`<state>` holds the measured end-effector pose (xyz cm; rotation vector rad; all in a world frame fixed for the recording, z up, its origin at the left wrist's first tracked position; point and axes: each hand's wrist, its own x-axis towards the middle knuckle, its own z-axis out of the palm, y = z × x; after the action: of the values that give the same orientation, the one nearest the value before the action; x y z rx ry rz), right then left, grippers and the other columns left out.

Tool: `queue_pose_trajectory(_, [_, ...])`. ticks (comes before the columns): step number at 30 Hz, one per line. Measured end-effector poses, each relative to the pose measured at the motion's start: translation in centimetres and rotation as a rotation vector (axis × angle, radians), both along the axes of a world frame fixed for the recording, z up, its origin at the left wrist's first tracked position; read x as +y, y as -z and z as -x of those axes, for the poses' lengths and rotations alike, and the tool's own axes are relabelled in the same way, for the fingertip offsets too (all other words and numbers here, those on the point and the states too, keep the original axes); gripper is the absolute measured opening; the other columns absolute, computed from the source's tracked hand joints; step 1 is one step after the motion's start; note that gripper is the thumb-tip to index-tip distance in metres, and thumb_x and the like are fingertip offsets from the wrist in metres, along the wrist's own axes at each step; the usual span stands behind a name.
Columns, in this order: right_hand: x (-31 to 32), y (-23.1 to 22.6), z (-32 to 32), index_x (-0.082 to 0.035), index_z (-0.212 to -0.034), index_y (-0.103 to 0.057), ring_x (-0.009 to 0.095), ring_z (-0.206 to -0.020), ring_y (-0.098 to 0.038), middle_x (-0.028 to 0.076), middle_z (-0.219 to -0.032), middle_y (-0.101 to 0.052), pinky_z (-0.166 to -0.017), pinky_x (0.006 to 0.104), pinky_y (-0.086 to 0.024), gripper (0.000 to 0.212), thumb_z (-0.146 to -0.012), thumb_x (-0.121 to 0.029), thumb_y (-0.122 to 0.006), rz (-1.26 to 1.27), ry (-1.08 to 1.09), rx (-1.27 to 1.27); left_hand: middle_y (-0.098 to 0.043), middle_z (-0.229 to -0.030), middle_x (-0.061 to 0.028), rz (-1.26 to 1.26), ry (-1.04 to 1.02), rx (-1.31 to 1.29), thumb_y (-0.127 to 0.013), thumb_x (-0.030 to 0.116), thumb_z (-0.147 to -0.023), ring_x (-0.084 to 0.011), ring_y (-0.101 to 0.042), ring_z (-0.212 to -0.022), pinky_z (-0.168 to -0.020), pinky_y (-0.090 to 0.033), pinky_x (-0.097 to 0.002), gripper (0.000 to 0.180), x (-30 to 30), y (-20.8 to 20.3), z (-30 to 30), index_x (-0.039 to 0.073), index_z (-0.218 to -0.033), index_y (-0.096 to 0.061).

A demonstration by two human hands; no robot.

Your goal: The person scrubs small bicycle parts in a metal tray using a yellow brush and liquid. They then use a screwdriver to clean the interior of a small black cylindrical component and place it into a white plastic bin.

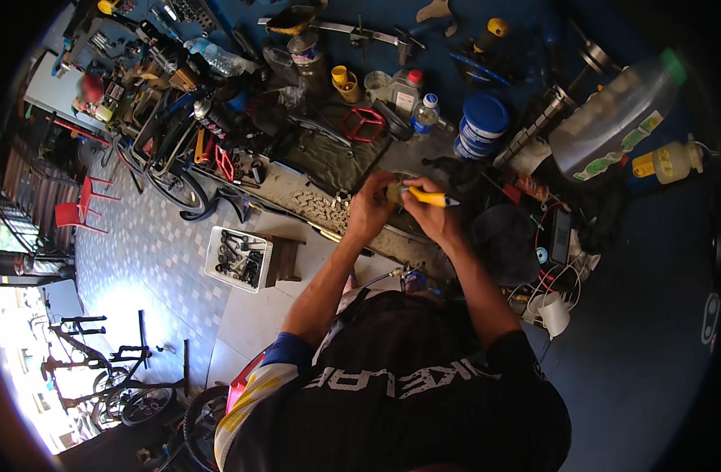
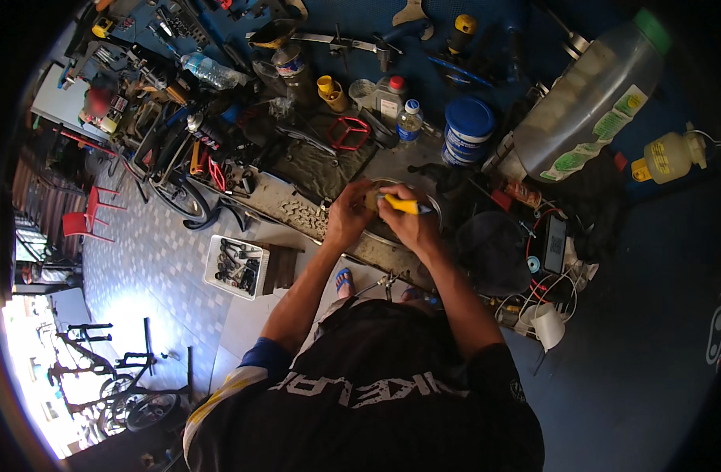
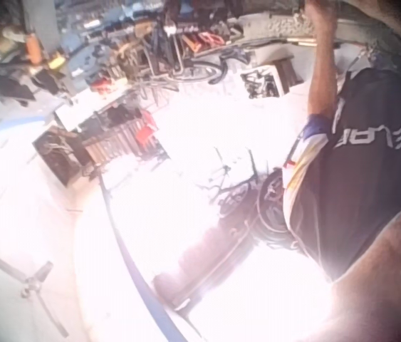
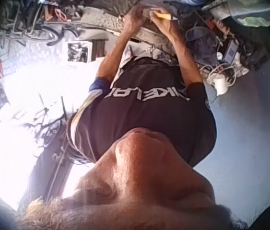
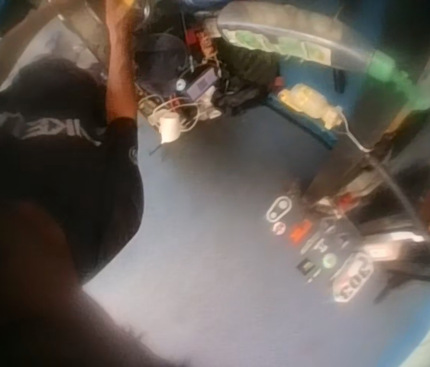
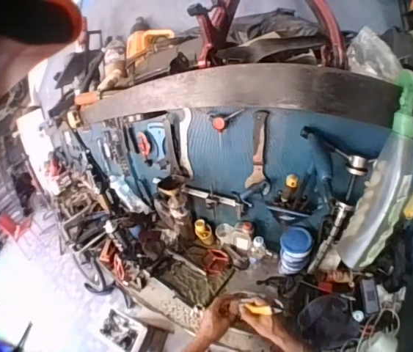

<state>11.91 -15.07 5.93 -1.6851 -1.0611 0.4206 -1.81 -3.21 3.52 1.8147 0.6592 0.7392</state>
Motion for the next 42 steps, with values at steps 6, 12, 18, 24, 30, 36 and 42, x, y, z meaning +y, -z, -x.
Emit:
queue_pose_trajectory(6, [-0.1,-2.2,-0.1,-0.011,-0.104,-0.071,0.030,-0.084,-0.066,0.014,-0.089,-0.070,-0.073,0.0403,-0.054,0.018,-0.087,-0.018,-0.074,0.022,0.052,-0.260,-0.075,-0.103,-0.0138,0.057,-0.020,0.218,-0.080,0.008,-0.080,-0.0187,-0.073,-0.084,-0.075,-0.056,-0.0321,0.044,0.1,0.0,1.1,0.006,-0.123,-0.068])
queue_pose_trajectory(12, [-0.5,-2.0,-1.1,-0.014,-0.104,-0.071,0.029,-0.085,-0.063,0.009,-0.084,-0.067,-0.074,0.0412,-0.052,0.018,-0.086,-0.017,-0.076,0.037,0.130,-0.407,-0.075,-0.097,-0.0121,-0.028,-0.013,0.161,-0.081,0.010,-0.080,-0.0165,-0.073,-0.081,-0.073,-0.056,-0.0322,0.044,1.0,0.3,1.4,0.007,-0.122,-0.069])
queue_pose_trajectory(18, [-1.4,0.1,-3.4,-0.013,-0.107,-0.073,0.030,-0.082,-0.068,0.013,-0.087,-0.071,-0.071,0.0412,-0.054,0.020,-0.088,-0.022,-0.073,0.167,0.193,-0.272,-0.070,-0.085,-0.0080,0.021,-0.035,0.144,-0.081,0.008,-0.081,-0.0142,-0.067,-0.075,-0.070,-0.054,-0.0306,0.043,1.5,-1.2,1.5,0.010,-0.122,-0.071])
queue_pose_trajectory(24, [-4.2,1.2,-5.1,-0.010,-0.112,-0.071,0.023,-0.081,-0.072,0.012,-0.091,-0.074,-0.068,0.0339,-0.053,0.027,-0.093,-0.029,-0.073,0.267,0.150,-0.108,-0.068,-0.099,-0.0165,-0.210,0.027,0.136,-0.085,0.011,-0.077,-0.0288,-0.068,-0.080,-0.072,-0.056,-0.0383,0.040,3.4,0.8,2.5,0.006,-0.114,-0.071])
queue_pose_trajectory(30, [-5.6,3.3,-4.6,-0.005,-0.116,-0.070,0.015,-0.078,-0.070,0.007,-0.090,-0.074,-0.066,0.0299,-0.052,0.030,-0.094,-0.026,-0.073,0.275,0.072,0.082,-0.070,-0.108,-0.0122,-0.484,0.089,0.357,-0.087,0.017,-0.072,-0.0362,-0.059,-0.111,-0.097,-0.046,-0.0467,0.039,1.6,1.5,3.0,0.009,-0.107,-0.071])
queue_pose_trajectory(36, [-6.7,2.5,-6.1,-0.006,-0.109,-0.072,0.011,-0.078,-0.070,0.004,-0.095,-0.072,-0.065,0.0253,-0.054,0.015,-0.098,-0.015,-0.070,0.146,0.201,0.434,-0.066,-0.113,-0.0086,-0.543,0.144,0.362,-0.082,0.016,-0.076,-0.0340,-0.055,-0.116,-0.100,-0.045,-0.0486,0.029,3.3,1.3,0.2,0.013,-0.104,-0.072])
queue_pose_trajectory(42, [-7.1,-0.7,-6.2,-0.001,-0.107,-0.071,0.013,-0.080,-0.072,0.007,-0.100,-0.072,-0.069,0.0243,-0.058,0.016,-0.099,-0.015,-0.068,0.060,0.261,0.463,-0.060,-0.117,-0.0084,-0.818,0.264,0.500,-0.077,0.017,-0.079,-0.0337,-0.051,-0.119,-0.100,-0.045,-0.0499,0.027,5.7,2.5,-3.6,0.020,-0.105,-0.075])
